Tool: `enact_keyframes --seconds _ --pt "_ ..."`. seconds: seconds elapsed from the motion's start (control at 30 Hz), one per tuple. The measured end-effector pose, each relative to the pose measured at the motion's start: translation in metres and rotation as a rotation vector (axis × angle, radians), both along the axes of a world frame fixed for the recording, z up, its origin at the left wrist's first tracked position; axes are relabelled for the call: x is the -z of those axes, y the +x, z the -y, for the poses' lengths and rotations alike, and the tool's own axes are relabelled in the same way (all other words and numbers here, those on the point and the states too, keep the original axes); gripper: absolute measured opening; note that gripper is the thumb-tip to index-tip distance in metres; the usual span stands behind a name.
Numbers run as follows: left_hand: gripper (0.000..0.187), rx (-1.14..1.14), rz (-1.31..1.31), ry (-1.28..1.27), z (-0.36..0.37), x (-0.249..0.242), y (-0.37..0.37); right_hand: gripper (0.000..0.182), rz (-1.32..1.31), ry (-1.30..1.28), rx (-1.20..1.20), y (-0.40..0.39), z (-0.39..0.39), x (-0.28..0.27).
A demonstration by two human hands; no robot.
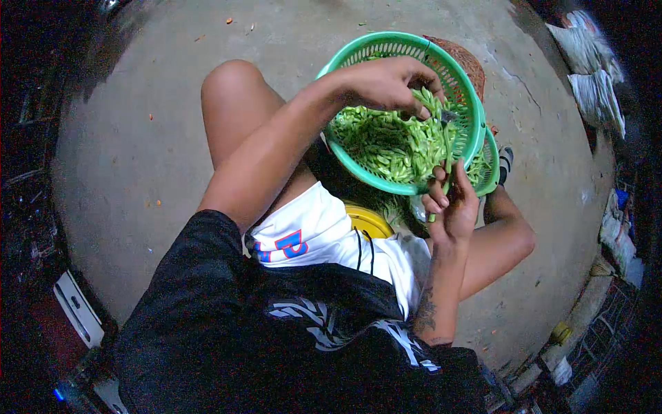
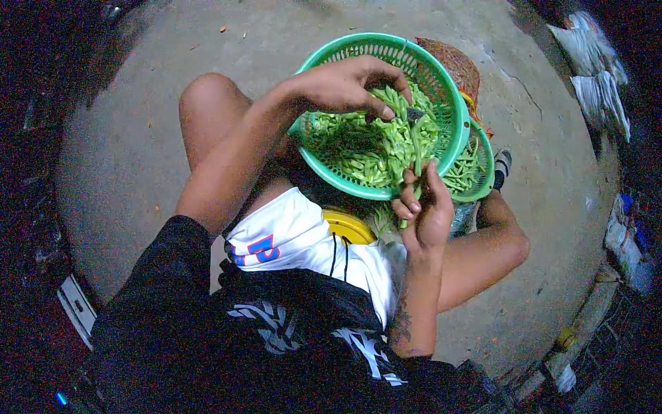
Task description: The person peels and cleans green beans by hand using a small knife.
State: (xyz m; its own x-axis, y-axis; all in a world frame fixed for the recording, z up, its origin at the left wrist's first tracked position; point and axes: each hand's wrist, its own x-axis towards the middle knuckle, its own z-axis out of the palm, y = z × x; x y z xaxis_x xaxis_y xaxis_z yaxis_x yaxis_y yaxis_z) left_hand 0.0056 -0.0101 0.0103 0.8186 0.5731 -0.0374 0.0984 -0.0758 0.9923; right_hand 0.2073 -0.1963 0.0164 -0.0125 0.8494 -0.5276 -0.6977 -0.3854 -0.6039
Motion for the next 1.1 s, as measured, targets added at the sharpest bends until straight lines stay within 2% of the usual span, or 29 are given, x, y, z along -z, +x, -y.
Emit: enact_keyframes --seconds 0.23,0.33,0.37,0.43,0.47,0.57,0.63,0.67,0.7,0.8,0.87,0.9,0.97,1.03,1.1 --pt "0.041 -0.004 -0.089 0.080 0.004 0.001 0.003 0.018 0.016 0.009 -0.021 0.001 0.006 -0.004" --pt "0.040 0.063 -0.021 0.275 0.009 0.007 0.010 0.017 -0.003 0.021 -0.049 0.003 0.009 -0.001" --pt "0.040 0.060 -0.020 0.271 0.007 0.006 0.008 0.017 -0.002 0.016 -0.053 0.005 0.011 0.000" --pt "0.040 0.128 0.031 0.034 -0.004 0.009 0.003 0.016 -0.020 0.028 -0.082 0.010 0.016 0.000" --pt "0.039 0.067 0.027 -0.041 -0.009 0.012 0.000 0.016 -0.021 0.031 -0.084 0.013 0.018 0.001" --pt "0.040 0.084 -0.005 -0.168 -0.019 0.011 -0.008 0.016 -0.014 0.074 -0.104 0.018 0.022 0.002" --pt "0.043 0.081 -0.014 0.101 -0.007 0.010 0.002 0.016 0.037 0.026 -0.077 0.017 0.021 0.003" --pt "0.044 0.135 -0.021 0.078 0.000 0.007 0.008 0.016 0.037 0.023 -0.075 0.016 0.020 0.003" --pt "0.042 0.173 -0.043 0.174 0.007 0.006 0.013 0.016 0.038 0.031 -0.077 0.013 0.018 0.002" --pt "0.042 0.191 -0.051 0.059 0.004 0.010 0.013 0.016 0.029 0.042 -0.083 0.015 0.021 0.003" --pt "0.038 0.108 0.054 -0.033 -0.013 0.017 0.002 0.016 0.018 0.060 -0.080 0.019 0.022 0.004" --pt "0.037 0.115 -0.038 -0.080 -0.018 0.010 -0.005 0.016 0.009 0.066 -0.084 0.020 0.023 0.004" --pt "0.040 0.125 -0.070 -0.085 -0.017 0.005 -0.005 0.016 0.000 0.076 -0.083 0.021 0.023 0.005" --pt "0.044 0.142 0.084 0.123 0.000 0.006 0.008 0.016 0.022 0.043 -0.063 0.017 0.018 0.006" --pt "0.045 0.254 -0.013 -0.046 0.012 0.003 0.016 0.015 0.026 0.024 -0.059 0.012 0.012 0.004"
